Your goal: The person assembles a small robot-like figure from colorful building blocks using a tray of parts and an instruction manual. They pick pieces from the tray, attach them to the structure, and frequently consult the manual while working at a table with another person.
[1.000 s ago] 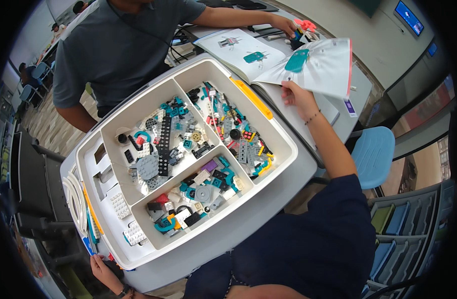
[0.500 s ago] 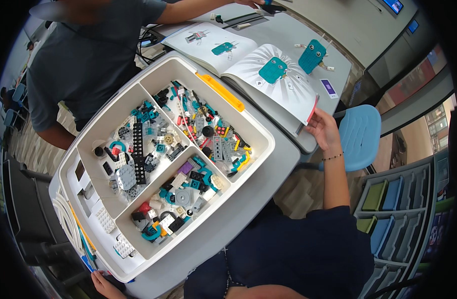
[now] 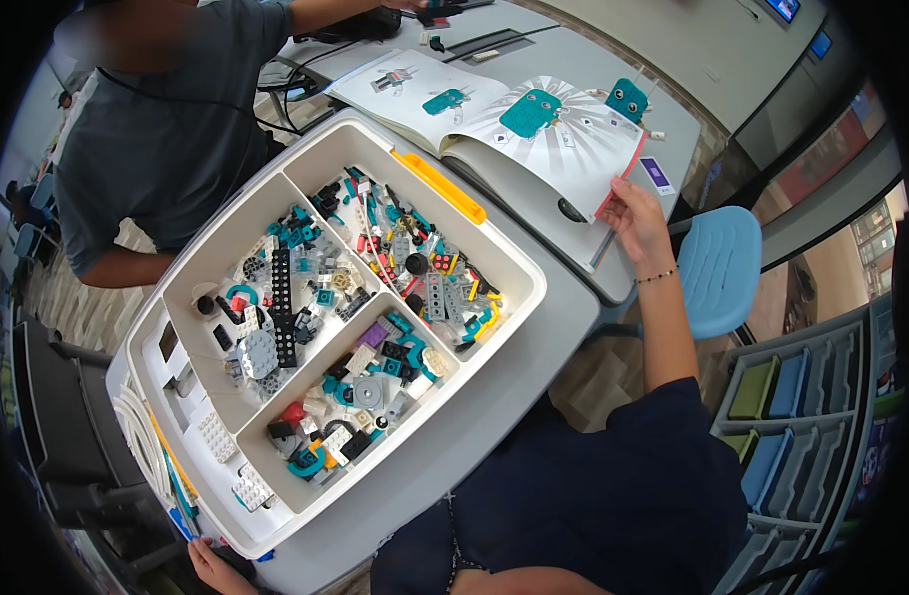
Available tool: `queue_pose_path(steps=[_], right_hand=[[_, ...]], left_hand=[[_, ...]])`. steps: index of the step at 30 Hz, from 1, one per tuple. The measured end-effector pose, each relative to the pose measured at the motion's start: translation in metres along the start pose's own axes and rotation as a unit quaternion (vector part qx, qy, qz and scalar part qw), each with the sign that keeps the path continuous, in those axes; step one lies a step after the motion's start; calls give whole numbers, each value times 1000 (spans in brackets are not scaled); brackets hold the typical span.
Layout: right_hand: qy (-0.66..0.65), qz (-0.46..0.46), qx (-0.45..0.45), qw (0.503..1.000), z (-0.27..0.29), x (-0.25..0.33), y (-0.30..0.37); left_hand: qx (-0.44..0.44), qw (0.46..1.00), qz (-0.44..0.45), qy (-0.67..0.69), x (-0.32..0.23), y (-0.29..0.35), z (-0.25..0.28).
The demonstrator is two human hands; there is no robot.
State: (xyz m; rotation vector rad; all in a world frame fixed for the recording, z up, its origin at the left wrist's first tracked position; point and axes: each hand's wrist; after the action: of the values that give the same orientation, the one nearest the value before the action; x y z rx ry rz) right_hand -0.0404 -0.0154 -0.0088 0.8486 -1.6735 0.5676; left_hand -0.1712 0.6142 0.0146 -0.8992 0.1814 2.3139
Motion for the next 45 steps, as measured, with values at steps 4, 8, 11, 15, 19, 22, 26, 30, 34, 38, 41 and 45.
queue_pose_path(steps=[4,8,11,15,19,22,26,30,34,38,41,45], right_hand=[[14,28,-26,999,-6,-1,-12],[15,40,-38,998,-21,4,-27],[-13,50,-5,999,-53,7,-45],[-69,80,48,993,-96,11,-67],[-71,84,63,992,-122,16,-70],[-69,88,68,991,-140,14,-77],[-69,69,65,993,-146,10,-78],[-52,70,26,996,-90,13,-66],[20,52,-38,998,-5,5,-34],[162,61,-201,964,51,23,12],[366,247,-264,857,51,29,21],[534,397,-88,741,-7,26,14]], left_hand=[[-8,998,-51,35,16,-8,-1],[-14,989,-127,77,62,-39,-9],[-28,983,-166,80,88,-48,-9],[-41,984,-160,70,77,-40,-7],[-45,985,-153,70,68,-40,-13],[-50,985,-151,61,67,-40,-12],[-48,984,-161,57,72,-41,-7],[-23,994,-88,63,10,-7,-7],[-15,997,-31,70,1,-1,-4],[-2,985,-166,53,82,-47,-7],[-18,987,-149,56,72,-42,-8],[-30,985,-156,69,76,-40,-6]])
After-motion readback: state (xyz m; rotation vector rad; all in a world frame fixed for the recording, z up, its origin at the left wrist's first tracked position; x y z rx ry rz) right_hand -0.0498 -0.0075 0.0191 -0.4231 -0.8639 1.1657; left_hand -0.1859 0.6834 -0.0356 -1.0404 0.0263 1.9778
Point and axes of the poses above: each hand's wrist, its own y-axis away from the middle knuckle, its own z-axis out of the back of the hand, x = y × z, and after that the axes turned 10 degrees about -x, right-handed
